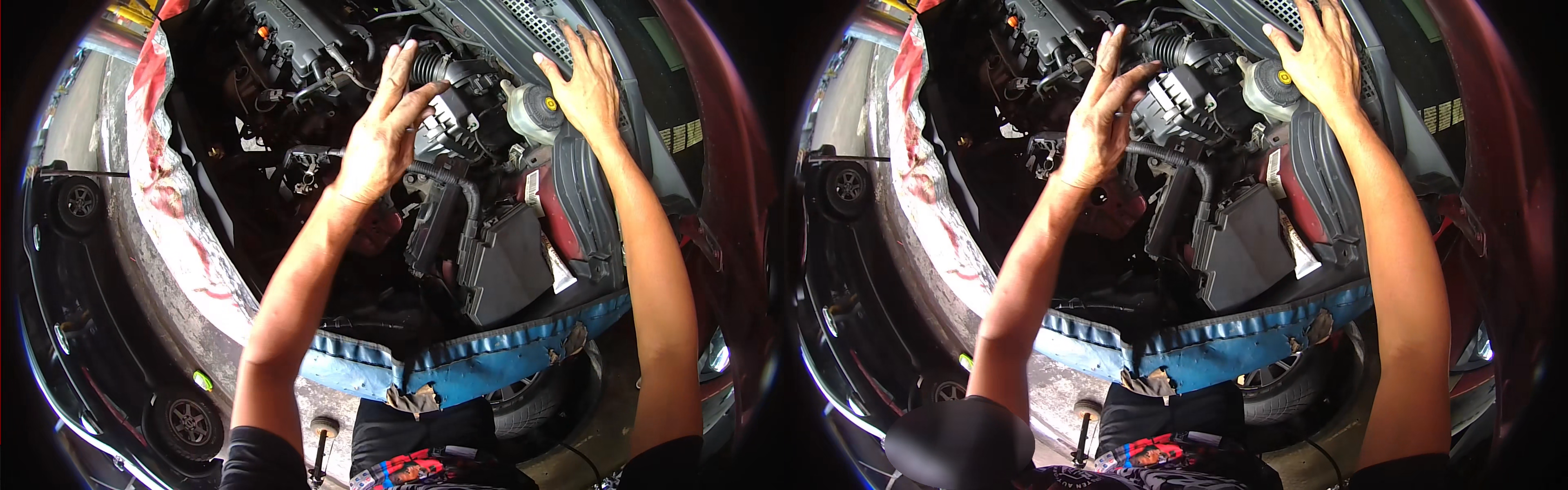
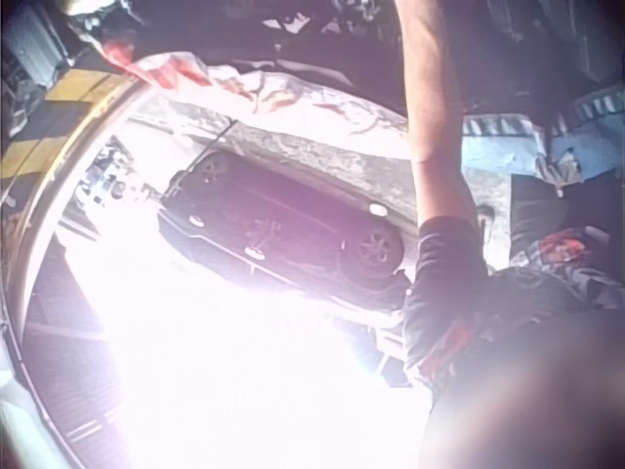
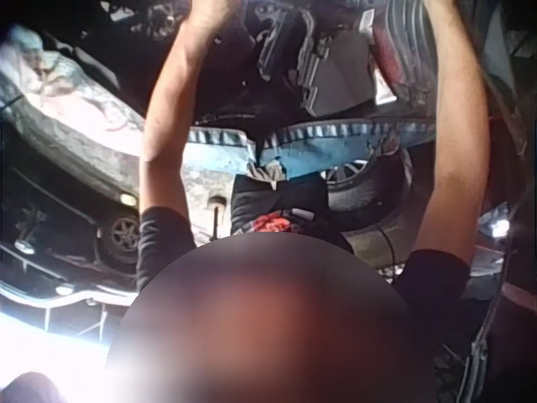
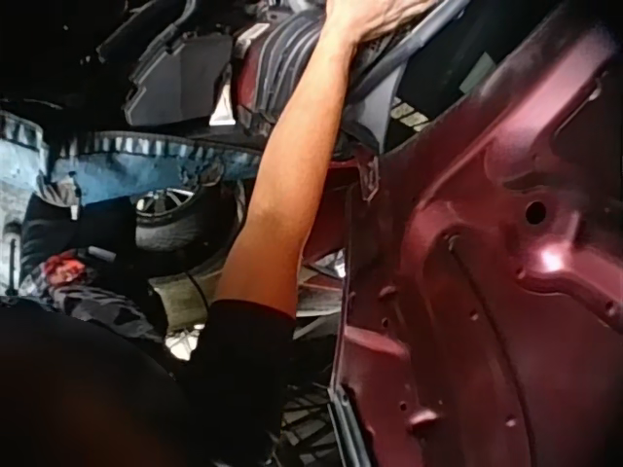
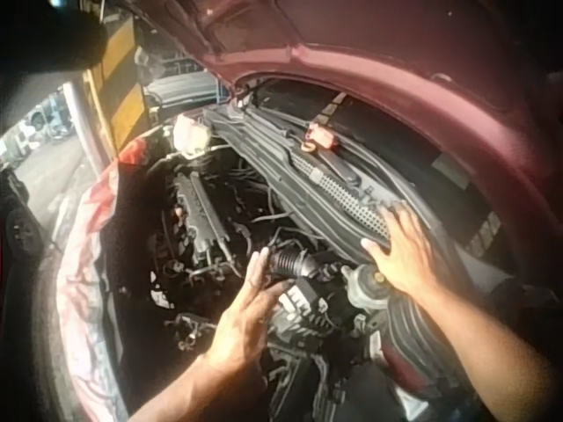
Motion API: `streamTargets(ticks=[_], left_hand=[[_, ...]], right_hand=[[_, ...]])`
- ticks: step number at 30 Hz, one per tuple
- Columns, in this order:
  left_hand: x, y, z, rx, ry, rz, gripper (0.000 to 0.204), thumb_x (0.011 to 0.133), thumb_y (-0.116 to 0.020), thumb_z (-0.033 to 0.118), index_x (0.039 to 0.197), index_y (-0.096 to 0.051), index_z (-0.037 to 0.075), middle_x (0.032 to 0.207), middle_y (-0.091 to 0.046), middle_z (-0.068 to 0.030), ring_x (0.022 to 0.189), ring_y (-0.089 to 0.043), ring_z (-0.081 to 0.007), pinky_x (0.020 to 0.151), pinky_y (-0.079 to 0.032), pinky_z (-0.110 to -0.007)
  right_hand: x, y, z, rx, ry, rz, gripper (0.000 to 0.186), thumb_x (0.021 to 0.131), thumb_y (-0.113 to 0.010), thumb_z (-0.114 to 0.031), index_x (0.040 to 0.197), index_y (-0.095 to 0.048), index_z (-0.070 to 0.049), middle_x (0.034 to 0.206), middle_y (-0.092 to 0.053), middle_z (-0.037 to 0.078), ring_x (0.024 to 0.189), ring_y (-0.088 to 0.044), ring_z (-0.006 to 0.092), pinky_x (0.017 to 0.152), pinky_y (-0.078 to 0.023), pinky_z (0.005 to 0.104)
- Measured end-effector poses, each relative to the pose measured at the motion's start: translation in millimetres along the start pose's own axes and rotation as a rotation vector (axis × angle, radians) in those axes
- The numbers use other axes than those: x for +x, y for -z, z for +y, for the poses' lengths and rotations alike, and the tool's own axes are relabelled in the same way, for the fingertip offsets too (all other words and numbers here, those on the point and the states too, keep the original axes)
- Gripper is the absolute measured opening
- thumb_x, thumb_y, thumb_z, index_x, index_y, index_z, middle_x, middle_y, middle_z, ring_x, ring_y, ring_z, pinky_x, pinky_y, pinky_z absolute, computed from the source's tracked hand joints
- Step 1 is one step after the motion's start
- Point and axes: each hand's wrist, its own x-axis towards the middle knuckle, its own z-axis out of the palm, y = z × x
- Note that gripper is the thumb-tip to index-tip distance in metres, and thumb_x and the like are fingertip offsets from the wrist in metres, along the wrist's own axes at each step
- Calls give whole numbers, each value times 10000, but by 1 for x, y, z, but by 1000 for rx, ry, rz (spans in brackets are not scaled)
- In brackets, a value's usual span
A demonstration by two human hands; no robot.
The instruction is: The recorder is performing maintenance or repair on a car engine, using a socket wrench to work on components deep in the engine bay.
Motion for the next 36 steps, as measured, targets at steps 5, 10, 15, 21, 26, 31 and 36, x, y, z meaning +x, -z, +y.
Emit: streamTargets(ticks=[5,10,15,21,26,31,36], left_hand=[[2,-18,2,-1375,536,86,238,994,-538,205,1093,-625,7,1050,-687,-127,1016,-616,-191,930,-473,-317],[66,38,0,-380,656,-751,385,921,-542,222,1178,-612,-57,963,-666,-94,942,-631,-154,786,-480,-271],[43,43,0,751,-376,-374,247,890,-583,88,1118,-672,110,1385,-538,-56,1388,-373,-295,1170,-240,-470],[13,14,-50,-876,60,0,419,883,-669,437,1075,-690,65,999,-666,-18,1138,-537,-103,1220,36,-491],[16,-2,-24,-1131,369,-28,190,969,-589,179,1056,-663,28,1264,-619,-159,1146,-590,-220,1023,-421,-331],[19,4,-33,-1189,700,-202,304,975,-511,238,1103,-627,-12,960,-651,-79,882,-578,-168,940,-448,-329],[67,45,-35,401,-97,-860,220,914,-512,140,1035,-676,59,1179,-623,-129,1100,-588,-295,988,-448,-410]], right_hand=[[0,-3,-1,-33,-9,10,657,884,-603,-539,1416,-471,-178,1413,-472,156,1366,-380,328,1105,-343,441],[-3,0,9,-45,27,41,638,883,-611,-528,1395,-492,-167,1382,-504,135,1325,-428,336,1079,-370,435],[-1,14,-8,5,-85,-27,629,854,-659,-448,1364,-501,-116,1358,-504,157,1286,-452,341,1059,-391,432],[5,23,-32,43,-159,-50,602,838,-694,-364,1328,-514,-64,1333,-507,175,1261,-463,354,1044,-407,430],[1,28,-23,19,-184,-96,606,849,-679,-374,1344,-503,-72,1344,-503,169,1272,-456,349,1048,-405,425],[1,26,-28,-17,-180,-91,608,856,-673,-379,1350,-496,-72,1348,-501,172,1277,-454,344,1049,-405,422],[6,35,-43,-7,-282,-159,633,865,-664,-402,1382,-467,-93,1374,-489,176,1289,-446,345,1071,-386,427]])
